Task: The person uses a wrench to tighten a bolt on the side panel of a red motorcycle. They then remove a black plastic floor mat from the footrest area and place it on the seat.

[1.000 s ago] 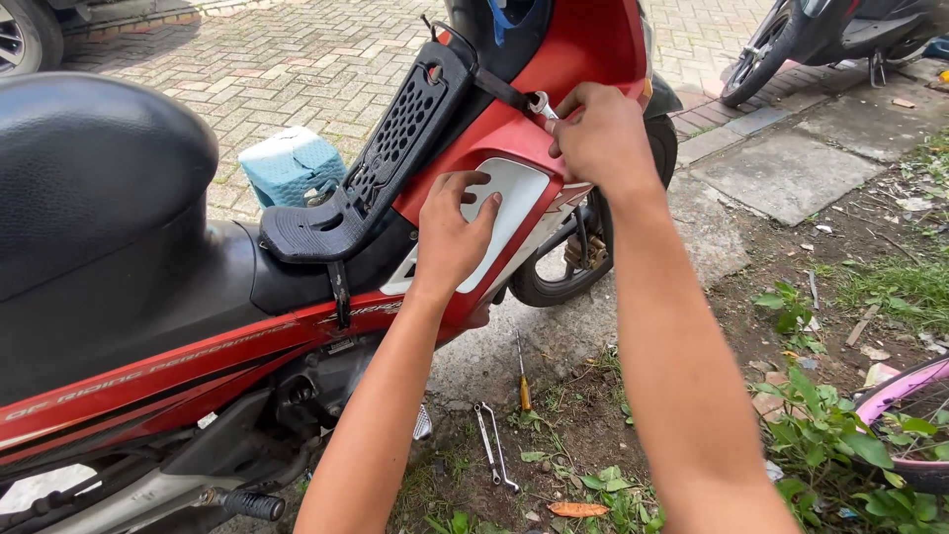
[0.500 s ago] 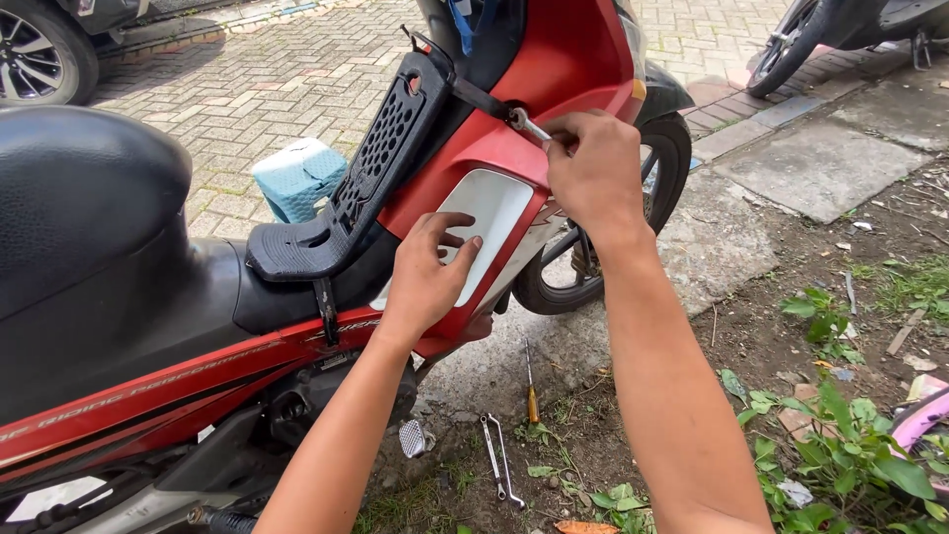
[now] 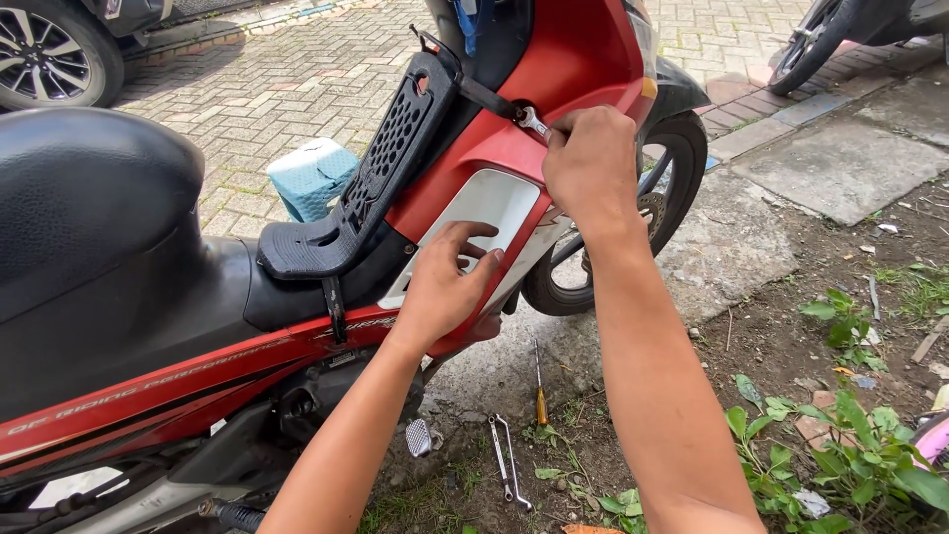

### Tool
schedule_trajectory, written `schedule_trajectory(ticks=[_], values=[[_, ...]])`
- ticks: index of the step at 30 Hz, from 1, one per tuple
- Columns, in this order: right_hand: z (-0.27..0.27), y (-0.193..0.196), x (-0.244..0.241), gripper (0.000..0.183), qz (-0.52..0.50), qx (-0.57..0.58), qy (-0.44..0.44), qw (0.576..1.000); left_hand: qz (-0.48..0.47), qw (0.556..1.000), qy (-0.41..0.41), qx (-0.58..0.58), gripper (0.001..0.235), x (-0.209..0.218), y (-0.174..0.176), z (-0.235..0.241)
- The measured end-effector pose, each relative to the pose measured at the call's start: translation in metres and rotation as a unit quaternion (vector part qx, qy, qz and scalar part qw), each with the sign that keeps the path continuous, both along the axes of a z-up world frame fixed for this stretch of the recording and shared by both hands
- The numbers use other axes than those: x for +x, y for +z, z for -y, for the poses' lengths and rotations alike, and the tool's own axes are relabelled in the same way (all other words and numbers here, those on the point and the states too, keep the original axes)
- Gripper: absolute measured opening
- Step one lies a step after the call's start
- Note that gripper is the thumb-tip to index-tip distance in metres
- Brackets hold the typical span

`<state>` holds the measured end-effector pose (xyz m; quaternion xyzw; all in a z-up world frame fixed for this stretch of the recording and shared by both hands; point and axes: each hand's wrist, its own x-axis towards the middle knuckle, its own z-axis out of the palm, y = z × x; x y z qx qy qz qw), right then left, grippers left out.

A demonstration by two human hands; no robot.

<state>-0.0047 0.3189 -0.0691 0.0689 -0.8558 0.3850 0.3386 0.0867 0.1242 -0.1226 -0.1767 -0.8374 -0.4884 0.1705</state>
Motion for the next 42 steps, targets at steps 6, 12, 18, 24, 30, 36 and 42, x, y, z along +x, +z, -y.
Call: schedule_trajectory(ticks=[6,12,18,24,30,36,42], values=[[0.005,0.004,0.002,0.02,0.036,-0.018,-0.006,0.999,0.02,1.0,0.006,0.019,0.034,0.003,0.004,0.002],[0.01,0.011,0.006,0.022,0.033,0.035,-0.001,0.999,0.008,1.0,-0.008,0.018,0.033,0.01,0.008,0.001],[0.016,0.015,0.005,0.023,0.046,0.077,-0.032,0.995,0.018,0.999,-0.017,0.024,0.034,0.014,0.011,-0.002],[0.015,0.007,-0.002,0.014,-0.01,0.212,-0.103,0.972,0.047,0.999,-0.007,-0.022,0.034,0.014,0.016,0.001],[0.009,0.003,-0.003,0.014,-0.051,0.289,-0.127,0.948,0.043,0.999,-0.016,-0.016,0.035,0.016,0.02,0.004],[-0.001,-0.007,-0.01,0.014,-0.171,0.383,-0.185,0.889,0.054,0.998,-0.021,-0.016,0.034,0.02,0.028,0.003],[-0.013,-0.003,-0.007,0.014,-0.218,0.36,-0.154,0.894,0.039,0.999,-0.019,-0.003,0.031,0.011,0.025,0.005]])
